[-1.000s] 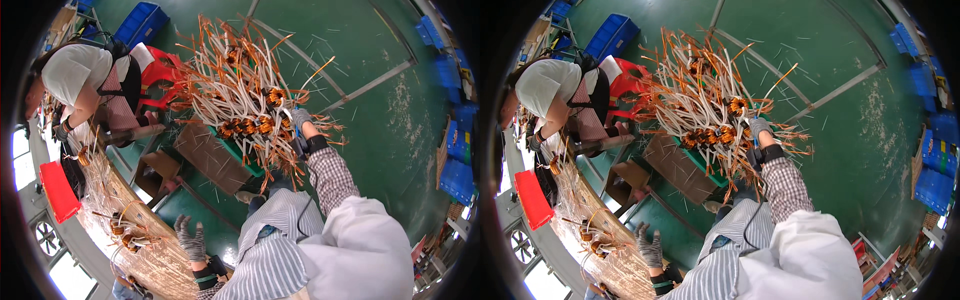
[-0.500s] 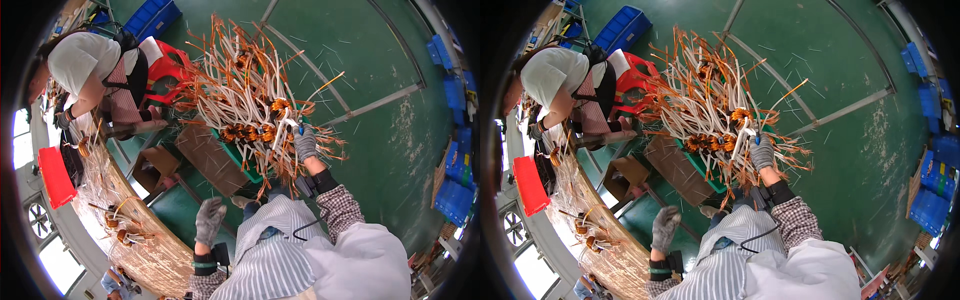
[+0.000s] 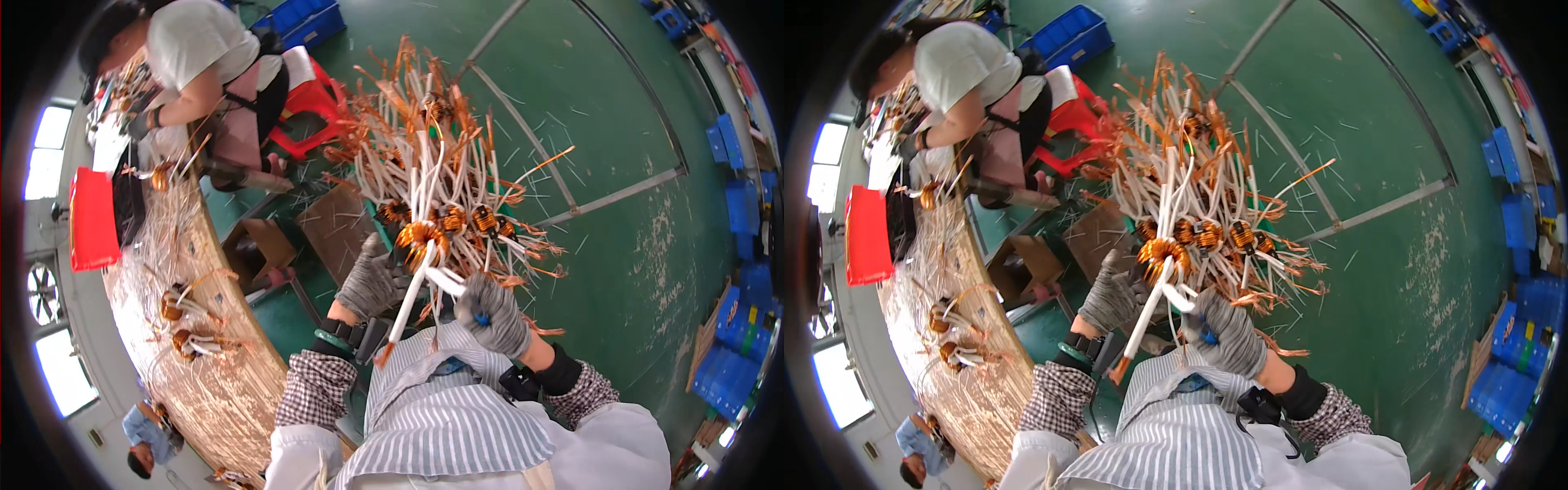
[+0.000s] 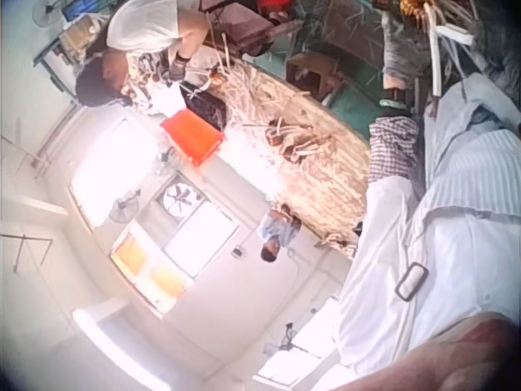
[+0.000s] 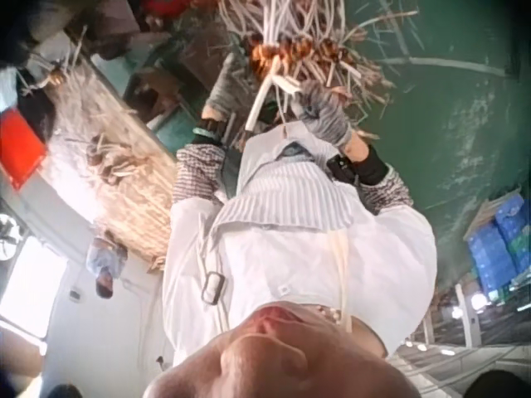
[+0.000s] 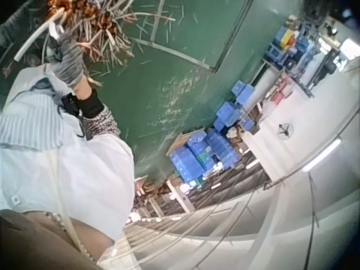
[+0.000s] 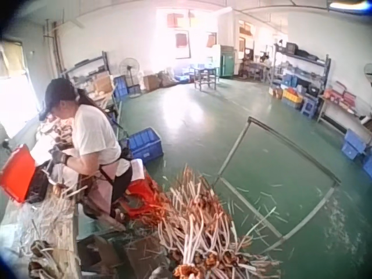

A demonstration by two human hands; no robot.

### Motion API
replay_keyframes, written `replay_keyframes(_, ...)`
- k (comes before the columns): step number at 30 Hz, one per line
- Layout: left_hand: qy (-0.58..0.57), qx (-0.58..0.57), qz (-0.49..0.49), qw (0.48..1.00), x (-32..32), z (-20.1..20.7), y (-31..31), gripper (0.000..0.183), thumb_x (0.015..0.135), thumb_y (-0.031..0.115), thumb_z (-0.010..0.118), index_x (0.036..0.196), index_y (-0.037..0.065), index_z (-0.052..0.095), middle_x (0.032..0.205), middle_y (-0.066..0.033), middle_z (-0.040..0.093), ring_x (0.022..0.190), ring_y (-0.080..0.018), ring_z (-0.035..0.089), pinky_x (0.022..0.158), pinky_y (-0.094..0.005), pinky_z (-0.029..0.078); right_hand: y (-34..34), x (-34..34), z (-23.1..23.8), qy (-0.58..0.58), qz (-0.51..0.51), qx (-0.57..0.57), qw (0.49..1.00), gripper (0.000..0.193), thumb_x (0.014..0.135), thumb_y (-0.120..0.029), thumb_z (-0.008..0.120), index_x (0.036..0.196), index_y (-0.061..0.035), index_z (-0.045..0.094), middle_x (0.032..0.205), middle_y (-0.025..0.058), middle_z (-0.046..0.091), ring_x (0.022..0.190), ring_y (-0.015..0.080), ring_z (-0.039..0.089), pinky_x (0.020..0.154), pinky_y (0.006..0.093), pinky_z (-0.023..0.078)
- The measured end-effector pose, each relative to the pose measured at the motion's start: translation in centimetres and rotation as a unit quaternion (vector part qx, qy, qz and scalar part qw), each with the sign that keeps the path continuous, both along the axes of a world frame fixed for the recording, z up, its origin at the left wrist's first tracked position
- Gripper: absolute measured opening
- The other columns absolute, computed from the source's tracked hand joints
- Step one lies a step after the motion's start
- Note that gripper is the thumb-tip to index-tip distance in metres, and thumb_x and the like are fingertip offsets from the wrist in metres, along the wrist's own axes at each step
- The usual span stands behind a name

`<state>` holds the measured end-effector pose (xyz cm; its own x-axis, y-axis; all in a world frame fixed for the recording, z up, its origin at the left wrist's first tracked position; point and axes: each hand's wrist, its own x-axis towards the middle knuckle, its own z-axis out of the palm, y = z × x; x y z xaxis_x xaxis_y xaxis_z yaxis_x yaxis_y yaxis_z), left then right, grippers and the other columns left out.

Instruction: Assembling transformer coils by cutting and arranging copper wires.

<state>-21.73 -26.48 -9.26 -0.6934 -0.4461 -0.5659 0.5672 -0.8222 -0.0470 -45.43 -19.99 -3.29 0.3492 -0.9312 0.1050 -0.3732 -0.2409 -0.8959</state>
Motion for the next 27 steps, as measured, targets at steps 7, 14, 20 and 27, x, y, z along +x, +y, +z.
replay_keyframes(7,-0.065,-0.052,0.067,0.994,2.4,3.0,6.5,0.057,0.077,0.027,0.066,0.121,0.001,0.042,0.112,-0.0145,0.054,0.100,-0.0282,0.055,0.093,-0.0458,0.042,4.4,4.4,3.4,0.113,0.289,0.008,0.951,0.055,0.060,-0.013,0.068,0.111,-0.0021,0.050,0.109,0.0190,0.053,0.102,0.0351,0.052,0.086,0.0430,0.042)
replay_keyframes(14,-0.186,-0.254,0.169,0.934,7.7,7.8,7.6,0.043,0.078,0.009,0.059,0.116,-0.002,0.043,0.106,-0.0127,0.056,0.090,-0.0226,0.060,0.078,-0.0313,0.053,8.4,6.8,6.7,-0.157,0.154,0.225,0.949,0.028,0.082,-0.011,0.057,0.108,-0.0019,0.051,0.118,0.0174,0.046,0.094,0.0246,0.054,0.083,0.0335,0.044)
replay_keyframes(20,-0.171,-0.396,0.299,0.851,11.9,9.1,12.5,0.076,0.073,0.045,0.063,0.129,0.004,0.033,0.123,-0.0161,0.045,0.110,-0.0316,0.048,0.095,-0.0458,0.041,7.4,2.6,12.4,-0.229,-0.028,0.233,0.945,0.020,0.082,-0.020,0.058,0.091,-0.0022,0.055,0.071,0.0094,0.060,0.060,0.0195,0.058,0.058,0.0328,0.047)
replay_keyframes(27,0.060,-0.350,0.529,0.771,13.9,6.4,17.5,0.075,0.073,0.054,0.056,0.128,0.006,0.037,0.124,-0.0156,0.045,0.111,-0.0316,0.045,0.096,-0.0459,0.037,4.7,10.4,15.8,0.293,0.075,-0.436,0.848,0.032,0.067,-0.027,0.064,0.088,-0.0042,0.055,0.080,0.0110,0.057,0.075,0.0280,0.056,0.067,0.0382,0.044)
